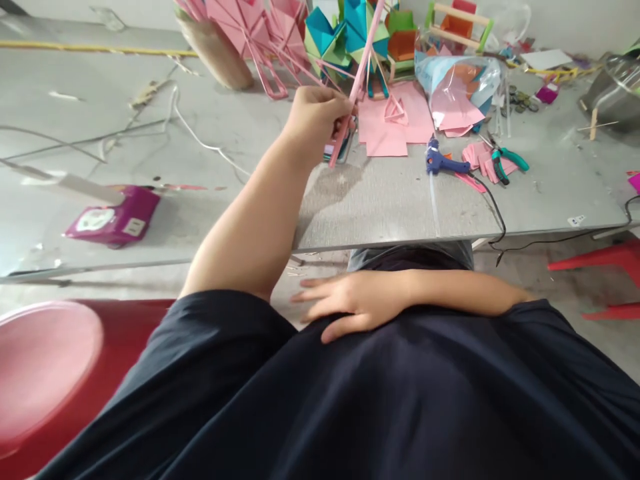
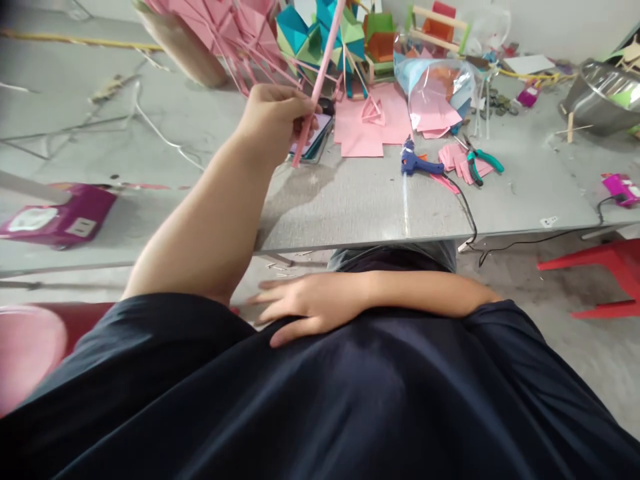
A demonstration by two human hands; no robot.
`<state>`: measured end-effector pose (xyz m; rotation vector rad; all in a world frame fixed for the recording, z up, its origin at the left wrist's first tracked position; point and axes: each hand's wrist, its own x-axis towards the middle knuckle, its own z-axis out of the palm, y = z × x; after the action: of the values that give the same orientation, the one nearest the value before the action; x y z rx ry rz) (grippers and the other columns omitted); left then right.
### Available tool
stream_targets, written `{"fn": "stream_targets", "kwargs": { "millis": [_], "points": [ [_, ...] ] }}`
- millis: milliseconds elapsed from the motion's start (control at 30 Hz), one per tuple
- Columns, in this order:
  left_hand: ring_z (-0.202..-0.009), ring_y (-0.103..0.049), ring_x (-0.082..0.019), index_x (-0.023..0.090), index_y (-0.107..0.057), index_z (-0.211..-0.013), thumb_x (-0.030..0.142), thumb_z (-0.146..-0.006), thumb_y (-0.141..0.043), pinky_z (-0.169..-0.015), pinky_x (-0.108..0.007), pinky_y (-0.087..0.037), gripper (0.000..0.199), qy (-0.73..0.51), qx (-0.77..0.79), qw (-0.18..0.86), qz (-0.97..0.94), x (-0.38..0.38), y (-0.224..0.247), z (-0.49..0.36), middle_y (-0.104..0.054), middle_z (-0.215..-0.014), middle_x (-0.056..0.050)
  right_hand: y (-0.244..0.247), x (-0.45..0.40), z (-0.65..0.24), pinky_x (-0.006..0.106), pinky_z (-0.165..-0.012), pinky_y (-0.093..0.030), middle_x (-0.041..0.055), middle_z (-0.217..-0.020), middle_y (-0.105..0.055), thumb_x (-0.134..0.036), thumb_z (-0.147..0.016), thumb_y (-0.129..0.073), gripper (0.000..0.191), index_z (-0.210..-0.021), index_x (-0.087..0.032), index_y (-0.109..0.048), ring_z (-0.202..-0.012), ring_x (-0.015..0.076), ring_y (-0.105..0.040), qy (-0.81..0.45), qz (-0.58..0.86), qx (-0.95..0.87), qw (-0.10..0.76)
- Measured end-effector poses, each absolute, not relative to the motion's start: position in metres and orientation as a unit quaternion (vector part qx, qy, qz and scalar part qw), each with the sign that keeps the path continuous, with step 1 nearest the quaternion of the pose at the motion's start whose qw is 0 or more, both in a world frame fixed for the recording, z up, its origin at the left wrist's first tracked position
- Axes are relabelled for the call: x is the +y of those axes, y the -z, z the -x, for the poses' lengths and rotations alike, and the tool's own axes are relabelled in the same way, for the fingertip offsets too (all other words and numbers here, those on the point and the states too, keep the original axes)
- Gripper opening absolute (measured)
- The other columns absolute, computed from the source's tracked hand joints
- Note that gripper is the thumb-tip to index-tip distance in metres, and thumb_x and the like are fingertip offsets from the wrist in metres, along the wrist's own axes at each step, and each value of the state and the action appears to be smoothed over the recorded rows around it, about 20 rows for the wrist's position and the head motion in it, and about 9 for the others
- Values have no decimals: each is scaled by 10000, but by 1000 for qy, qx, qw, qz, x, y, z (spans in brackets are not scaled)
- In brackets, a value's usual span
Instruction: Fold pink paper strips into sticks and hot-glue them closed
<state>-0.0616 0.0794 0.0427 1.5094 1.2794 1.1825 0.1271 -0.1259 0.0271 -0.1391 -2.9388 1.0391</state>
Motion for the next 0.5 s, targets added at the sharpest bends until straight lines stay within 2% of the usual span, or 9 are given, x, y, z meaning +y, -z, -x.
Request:
{"fn": "stream_targets", "kwargs": {
  "millis": [67, 133, 167, 200, 267, 367, 500],
  "points": [
    [-705, -484, -76, 242, -650, -919, 809, -601, -944, -642, -305, -364, 713, -459, 504, 415, -602, 79, -40, 63, -628, -615, 108, -27, -121, -134, 308, -1335, -507, -81, -1714, -648, -429, -1091, -661, 318, -1323, -425, -878, -1629, 172, -611, -346, 102, -931, 54],
    [-715, -481, -61, 247, -635, -940, 790, -674, -937, -666, -285, -391, 676, -448, 487, 427, -616, 79, -36, 60, -651, -639, 118, -32, -108, -144, 393, -1186, -631, 20, -1414, -866, -441, -1088, -632, 255, -1136, -357, -867, -1337, 251, -816, -399, 182, -890, 126],
    [-718, -487, -52, 244, -629, -950, 765, -729, -927, -680, -273, -408, 639, -446, 476, 430, -624, 79, -35, 58, -661, -654, 122, -36, -96, -150, 423, -1072, -673, 37, -1214, -902, -442, -1085, -642, 223, -1025, -328, -824, -1145, 270, -852, -423, 231, -859, 172],
    [-718, -498, -44, 239, -627, -957, 726, -786, -917, -696, -261, -428, 592, -446, 464, 431, -632, 78, -33, 55, -673, -670, 123, -41, -82, -155, 428, -954, -687, 42, -1029, -877, -459, -1083, -669, 237, -932, -302, -761, -969, 270, -835, -434, 284, -825, 223],
    [-705, -527, -35, 221, -643, -959, 638, -867, -898, -706, -244, -454, 497, -454, 442, 434, -641, 74, -32, 47, -698, -700, 115, -52, -44, -166, 353, -765, -663, 31, -878, -787, -547, -1095, -719, 363, -865, -273, -656, -761, 211, -757, -430, 380, -757, 313],
    [-672, -582, -51, 212, -677, -922, 482, -933, -882, -674, -241, -475, 339, -463, 415, 443, -645, 65, -30, 30, -725, -717, 72, -62, 21, -181, 236, -589, -547, 4, -824, -726, -728, -1055, -756, 547, -832, -257, -591, -626, 123, -688, -406, 473, -682, 383],
    [-605, -626, -100, 210, -686, -822, 263, -960, -844, -630, -266, -504, 216, -460, 404, 447, -652, 51, -26, 9, -735, -702, 4, -57, 79, -200, 210, -468, -470, -10, -705, -698, -667, -1005, -866, 558, -777, -234, -597, -510, 95, -585, -408, 448, -682, 409]
  ]
}}
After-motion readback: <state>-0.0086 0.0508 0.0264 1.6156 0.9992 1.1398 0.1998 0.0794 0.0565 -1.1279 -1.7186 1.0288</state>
